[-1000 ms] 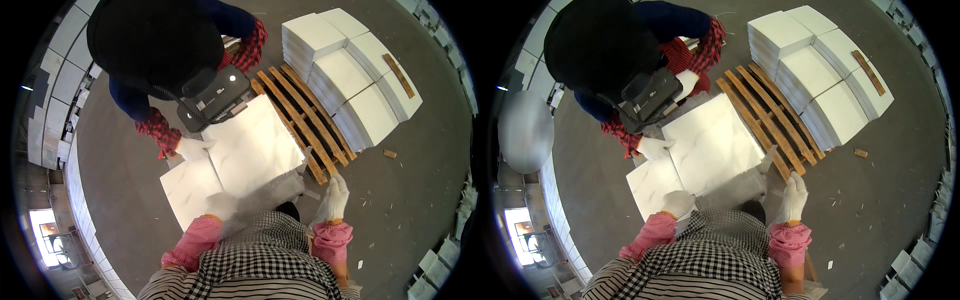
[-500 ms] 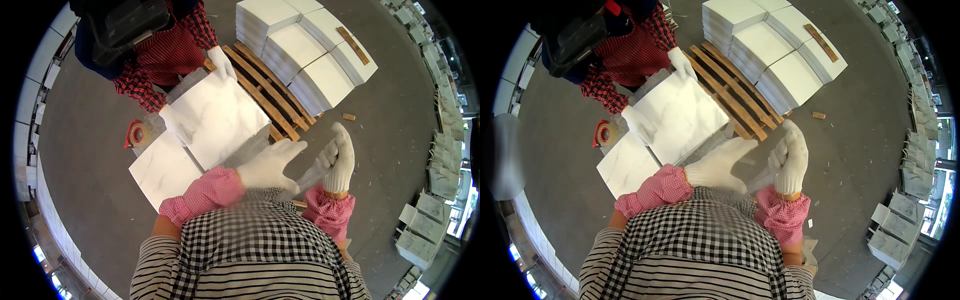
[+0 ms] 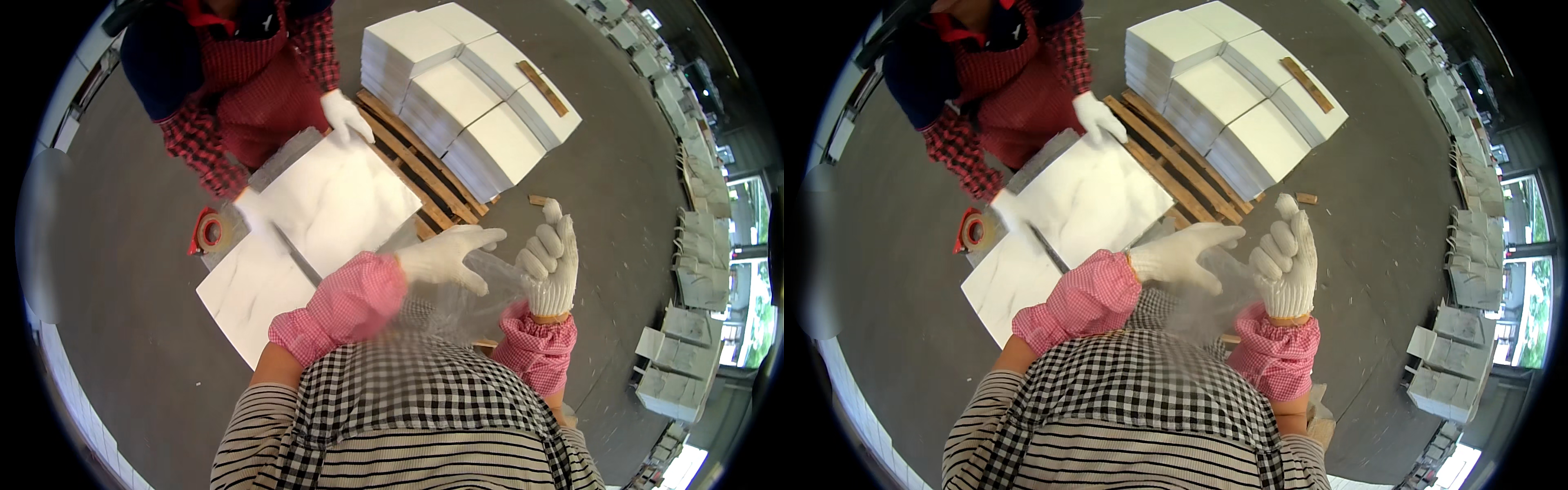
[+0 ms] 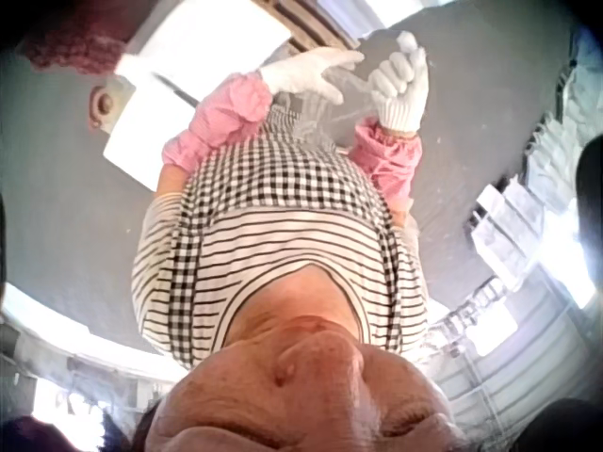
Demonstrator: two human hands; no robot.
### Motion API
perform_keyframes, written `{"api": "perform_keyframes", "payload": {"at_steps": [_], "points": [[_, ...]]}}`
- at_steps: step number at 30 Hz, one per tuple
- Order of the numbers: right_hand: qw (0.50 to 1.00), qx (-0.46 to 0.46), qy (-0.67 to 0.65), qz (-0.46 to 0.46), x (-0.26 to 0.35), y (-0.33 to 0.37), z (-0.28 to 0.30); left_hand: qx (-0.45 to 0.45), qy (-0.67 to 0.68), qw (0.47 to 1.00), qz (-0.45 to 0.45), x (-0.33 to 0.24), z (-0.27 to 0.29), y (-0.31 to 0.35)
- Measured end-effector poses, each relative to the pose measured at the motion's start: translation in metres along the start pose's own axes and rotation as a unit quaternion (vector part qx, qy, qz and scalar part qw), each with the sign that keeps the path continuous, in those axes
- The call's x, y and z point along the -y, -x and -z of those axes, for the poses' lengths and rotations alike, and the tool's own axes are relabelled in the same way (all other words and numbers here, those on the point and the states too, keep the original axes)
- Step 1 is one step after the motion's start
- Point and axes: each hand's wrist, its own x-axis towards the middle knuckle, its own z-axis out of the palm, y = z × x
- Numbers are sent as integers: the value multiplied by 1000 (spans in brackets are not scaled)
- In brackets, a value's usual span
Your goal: The person wraps white rectangular tiles in plastic film using both hands. A coworker assists by handing over tiles and placing wrapped tiles on a wooden pallet. The process is repeated for multiple tiles.
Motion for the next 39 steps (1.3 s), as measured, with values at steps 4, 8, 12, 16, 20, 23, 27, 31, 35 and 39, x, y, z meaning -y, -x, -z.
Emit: {"api": "perform_keyframes", "payload": {"at_steps": [4, 8, 12, 16, 20, 23, 27, 31, 35, 39], "points": [[999, 2, -1, 38, 13, 26, -7, 74, -20, 995, 60, -15, -1, -3], [996, -3, 29, 83, 33, 47, -9, -36, -75, 996, -20, -12, -13, -11], [962, -121, 117, 213, 58, 55, 3, -280, -122, 949, -80, -35, -32, -4], [902, -261, 131, 319, 77, 65, 9, -199, -275, 917, -209, -95, -69, 20], [868, -319, 107, 365, 89, 75, 10, -227, -420, 836, -269, -87, -124, -13], [872, -304, 96, 371, 95, 89, 12, -277, -435, 801, -304, -68, -130, -39], [835, -376, 156, 369, 109, 112, 12, -272, -363, 815, -361, -62, -133, -59], [763, -323, 471, 303, 119, 152, 41, -141, -203, 939, -240, -61, -143, -56], [687, -152, 688, 177, 121, 169, 65, -49, -38, 997, 36, -71, -139, -42], [573, -52, 811, 106, 120, 183, 27, -19, 0, 996, 90, -81, -139, -34]]}}
